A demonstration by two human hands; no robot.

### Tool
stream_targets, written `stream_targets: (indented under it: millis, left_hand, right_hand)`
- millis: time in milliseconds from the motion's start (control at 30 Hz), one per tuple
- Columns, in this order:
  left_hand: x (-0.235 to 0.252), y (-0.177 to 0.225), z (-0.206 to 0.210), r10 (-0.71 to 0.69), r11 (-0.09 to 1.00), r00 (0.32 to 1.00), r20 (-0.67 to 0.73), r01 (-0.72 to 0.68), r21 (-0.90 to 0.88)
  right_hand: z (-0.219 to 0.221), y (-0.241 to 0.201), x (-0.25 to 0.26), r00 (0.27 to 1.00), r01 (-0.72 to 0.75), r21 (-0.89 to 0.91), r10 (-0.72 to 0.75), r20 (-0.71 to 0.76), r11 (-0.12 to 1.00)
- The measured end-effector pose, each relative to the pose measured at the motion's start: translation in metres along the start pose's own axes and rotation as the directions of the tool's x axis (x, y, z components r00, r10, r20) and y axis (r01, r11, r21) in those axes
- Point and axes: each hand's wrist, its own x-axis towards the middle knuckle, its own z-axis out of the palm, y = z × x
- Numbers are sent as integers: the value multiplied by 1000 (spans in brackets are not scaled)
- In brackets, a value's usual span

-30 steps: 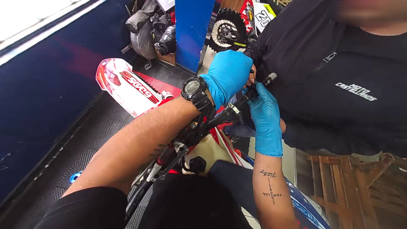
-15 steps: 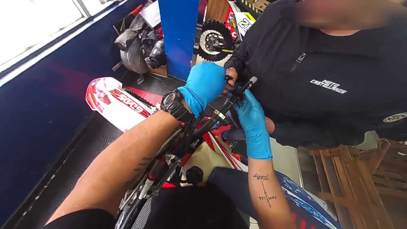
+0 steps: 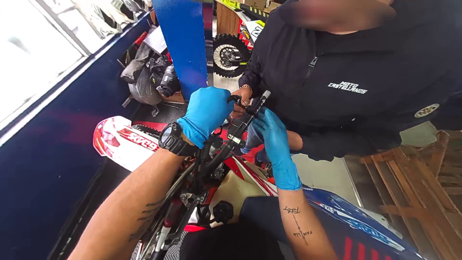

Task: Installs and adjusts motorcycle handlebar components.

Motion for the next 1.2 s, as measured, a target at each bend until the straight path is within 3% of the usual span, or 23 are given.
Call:
stream_targets:
  millis: [100,200,300,467,600,700,933,1200]
  left_hand:
    - [0,0,-1,-6,1000,1000,11,6,4]
    - [0,-1,0,7,1000,1000,12,-7,9]
    - [1,0,-2,7,1000,999,36,-8,7]
    - [1,-1,-2,-8,1000,999,40,8,-3]
    - [3,-1,-2,-11,1000,999,38,11,6]
    - [3,-2,-1,-8,1000,999,47,8,-3]
    - [8,-11,0,-39,994,992,116,50,-96]
    - [8,-17,3,-40,992,990,135,56,-114]
  right_hand:
    - [-18,-17,0,958,251,-276,-279,-66,928]
    - [-33,-31,14,918,376,-323,-397,1,869]
    - [-40,-35,29,932,361,-364,-330,146,858]
    - [-52,-31,8,905,410,-363,-422,50,837]
    - [-33,-6,-8,917,399,-481,-328,228,781]
    - [-15,10,-7,894,444,-457,-346,285,771]
    - [-1,28,-2,840,542,-360,-494,225,759]
    - [6,38,-18,797,591,-444,-574,190,674]
